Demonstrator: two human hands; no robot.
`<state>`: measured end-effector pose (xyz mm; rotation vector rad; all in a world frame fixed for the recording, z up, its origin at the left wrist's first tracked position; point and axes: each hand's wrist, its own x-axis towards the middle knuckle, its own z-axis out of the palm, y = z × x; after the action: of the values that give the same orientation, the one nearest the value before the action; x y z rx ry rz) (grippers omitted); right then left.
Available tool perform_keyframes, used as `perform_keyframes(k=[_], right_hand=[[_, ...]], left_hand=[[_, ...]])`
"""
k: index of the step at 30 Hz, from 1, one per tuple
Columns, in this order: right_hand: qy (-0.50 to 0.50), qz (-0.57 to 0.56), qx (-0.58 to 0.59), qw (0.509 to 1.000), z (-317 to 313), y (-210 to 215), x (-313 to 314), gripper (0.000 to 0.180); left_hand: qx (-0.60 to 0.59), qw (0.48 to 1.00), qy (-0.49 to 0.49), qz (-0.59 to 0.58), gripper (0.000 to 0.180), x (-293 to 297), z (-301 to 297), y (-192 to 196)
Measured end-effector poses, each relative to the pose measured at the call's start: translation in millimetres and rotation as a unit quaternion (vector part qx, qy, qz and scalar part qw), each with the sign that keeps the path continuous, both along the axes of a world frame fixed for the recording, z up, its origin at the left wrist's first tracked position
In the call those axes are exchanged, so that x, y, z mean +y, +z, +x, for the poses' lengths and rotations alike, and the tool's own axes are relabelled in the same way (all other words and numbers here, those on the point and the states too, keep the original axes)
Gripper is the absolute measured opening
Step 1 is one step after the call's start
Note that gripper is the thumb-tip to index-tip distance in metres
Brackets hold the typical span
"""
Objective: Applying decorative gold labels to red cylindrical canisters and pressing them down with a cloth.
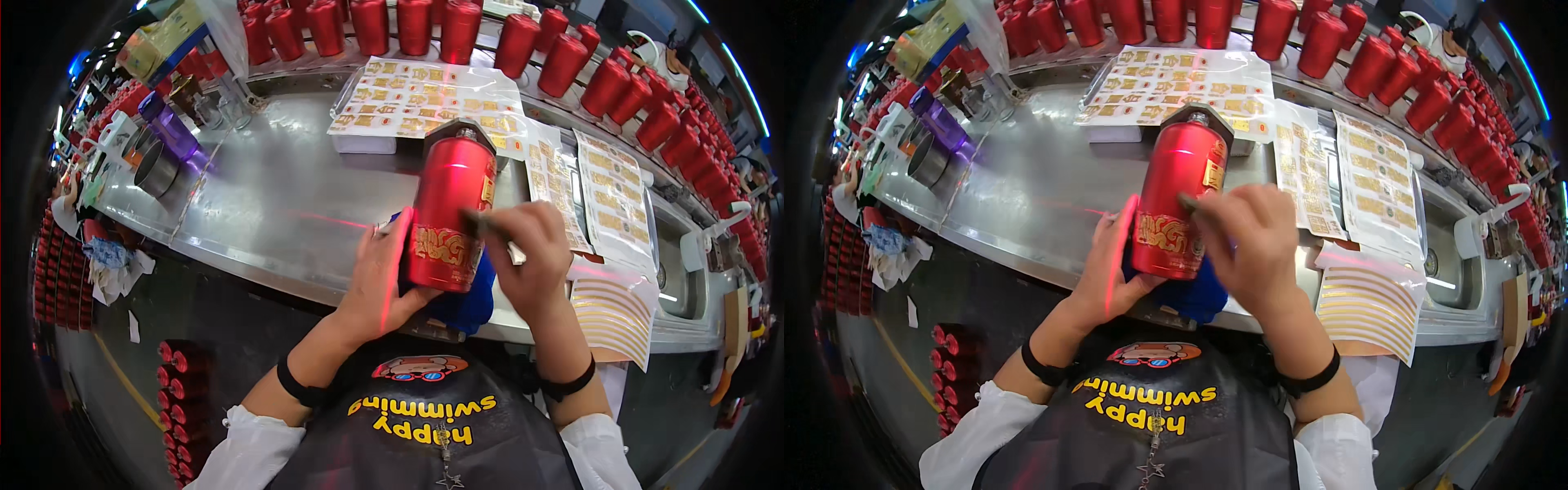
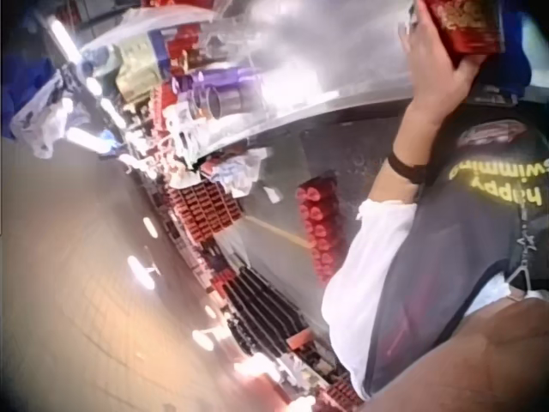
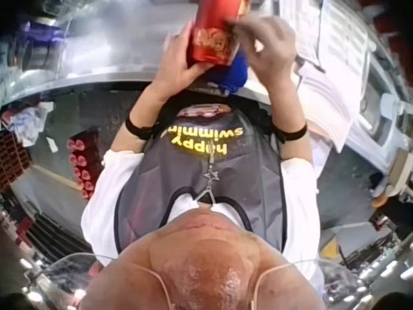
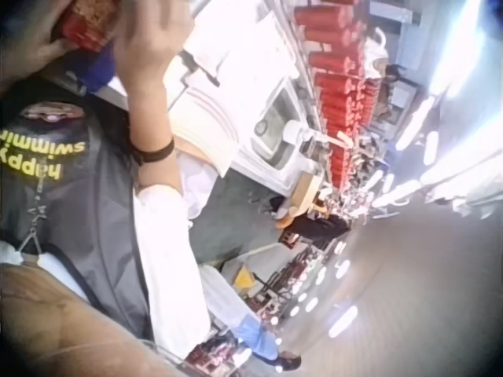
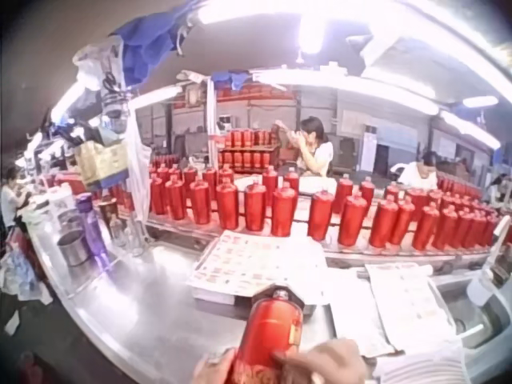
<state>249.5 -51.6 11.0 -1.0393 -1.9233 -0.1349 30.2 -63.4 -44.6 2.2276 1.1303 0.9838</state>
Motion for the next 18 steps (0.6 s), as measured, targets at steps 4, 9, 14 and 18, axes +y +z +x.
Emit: perform_keyframes(k=[4,9,14,18], right_hand=[[0.281,-0.207,-0.037,0.936,-6.4,22.8,-16.3,0.024],[0.033,-0.092,-0.038,0.995,-3.8,17.3,-2.5,0.021],[0.023,-0.142,0.019,0.989,-0.4,13.6,3.0,0.023],[0.173,-0.202,0.013,0.964,-4.2,25.6,-12.0,0.021]], left_hand=[[0.061,0.996,0.03,0.061,0.098,-1.4,-4.9,11.5],[0.02,0.993,0.053,0.103,0.095,-2.9,-3.3,6.3],[0.084,0.991,0.055,0.086,0.1,2.8,-3.1,-2.7],[0.106,0.983,0.071,0.133,0.099,0.4,0.8,11.0]])
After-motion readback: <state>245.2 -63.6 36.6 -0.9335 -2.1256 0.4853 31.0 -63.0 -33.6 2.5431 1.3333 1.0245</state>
